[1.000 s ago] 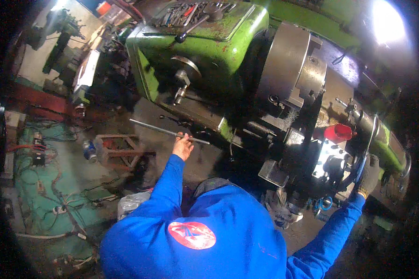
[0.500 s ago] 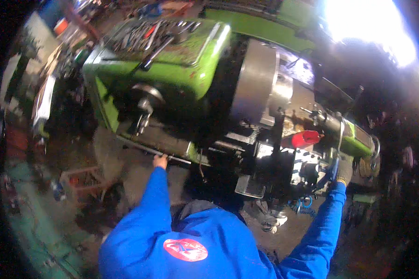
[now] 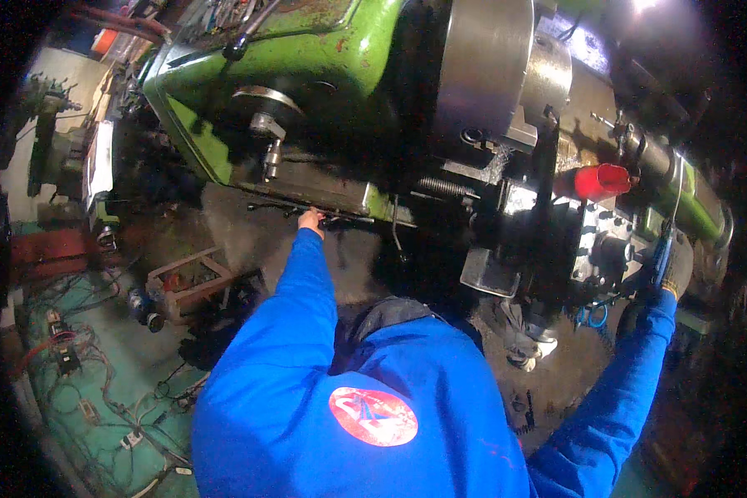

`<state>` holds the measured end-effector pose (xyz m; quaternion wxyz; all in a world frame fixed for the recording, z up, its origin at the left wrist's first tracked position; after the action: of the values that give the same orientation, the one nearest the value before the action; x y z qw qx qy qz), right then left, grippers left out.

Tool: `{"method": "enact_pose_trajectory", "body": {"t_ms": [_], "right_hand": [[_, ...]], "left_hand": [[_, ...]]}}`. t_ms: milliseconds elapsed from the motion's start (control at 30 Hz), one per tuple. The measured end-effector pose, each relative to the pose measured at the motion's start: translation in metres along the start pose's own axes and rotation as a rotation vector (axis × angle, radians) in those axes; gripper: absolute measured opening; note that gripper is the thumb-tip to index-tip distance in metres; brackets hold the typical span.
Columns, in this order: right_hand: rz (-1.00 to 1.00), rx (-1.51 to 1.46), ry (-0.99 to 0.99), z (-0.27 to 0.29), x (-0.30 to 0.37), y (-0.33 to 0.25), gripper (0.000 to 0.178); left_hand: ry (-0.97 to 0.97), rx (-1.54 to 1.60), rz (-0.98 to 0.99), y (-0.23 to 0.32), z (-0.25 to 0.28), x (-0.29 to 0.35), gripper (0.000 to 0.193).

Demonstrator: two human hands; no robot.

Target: The person operates a green metal lathe in a workshop, using a wrench to tighten the chuck and adjusting the tool post and tailstock. They repeatedly engage and disengage the chuck while making fine adjustments to the machine's components.

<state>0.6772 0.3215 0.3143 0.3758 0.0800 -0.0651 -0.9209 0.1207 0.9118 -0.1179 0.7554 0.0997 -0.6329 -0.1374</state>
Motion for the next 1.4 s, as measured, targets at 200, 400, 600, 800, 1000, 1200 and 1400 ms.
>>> {"method": "enact_pose_trajectory", "body": {"t_ms": [200, 400, 600, 800, 1000, 1200, 1400], "right_hand": [[-0.055, 0.103, 0.031, -0.030, 0.002, 0.036, 0.040], [-0.432, -0.413, -0.058, -0.026, 0.013, 0.039, 0.049], [-0.357, -0.407, -0.018, -0.001, -0.006, 0.007, 0.057], [-0.393, -0.507, 0.104, 0.036, -0.005, -0.022, 0.050], [-0.367, -0.714, 0.080, 0.051, -0.006, -0.034, 0.040], [-0.235, -0.768, 0.209, 0.039, -0.001, -0.033, 0.039], [-0.206, -0.716, 0.181, 0.033, 0.002, -0.026, 0.039]], "left_hand": [[-0.025, -0.223, -0.154, 0.021, 0.039, -0.087, 0.062], [0.560, -0.453, -1.091, 0.095, 0.025, 0.122, 0.027], [0.384, -0.338, -1.822, 0.202, -0.019, 0.405, 0.040], [0.765, -1.045, -1.409, 0.282, -0.095, 0.482, 0.064], [0.825, -1.120, -1.470, 0.285, -0.125, 0.471, 0.060], [0.980, -1.140, -1.282, 0.257, -0.161, 0.494, 0.082], [0.564, -0.398, -1.761, 0.160, -0.165, 0.464, 0.059]]}}
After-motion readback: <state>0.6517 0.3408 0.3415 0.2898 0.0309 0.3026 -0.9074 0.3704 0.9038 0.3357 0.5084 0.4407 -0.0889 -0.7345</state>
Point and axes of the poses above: each hand's wrist, its own x-axis away from the middle knuckle, its own z-axis out of the back of the hand, y = z × x, the point moved 5 cm from there along -x, towards the middle knuckle, and after that the axes turned 12 degrees about z, right-handed, at the moved point
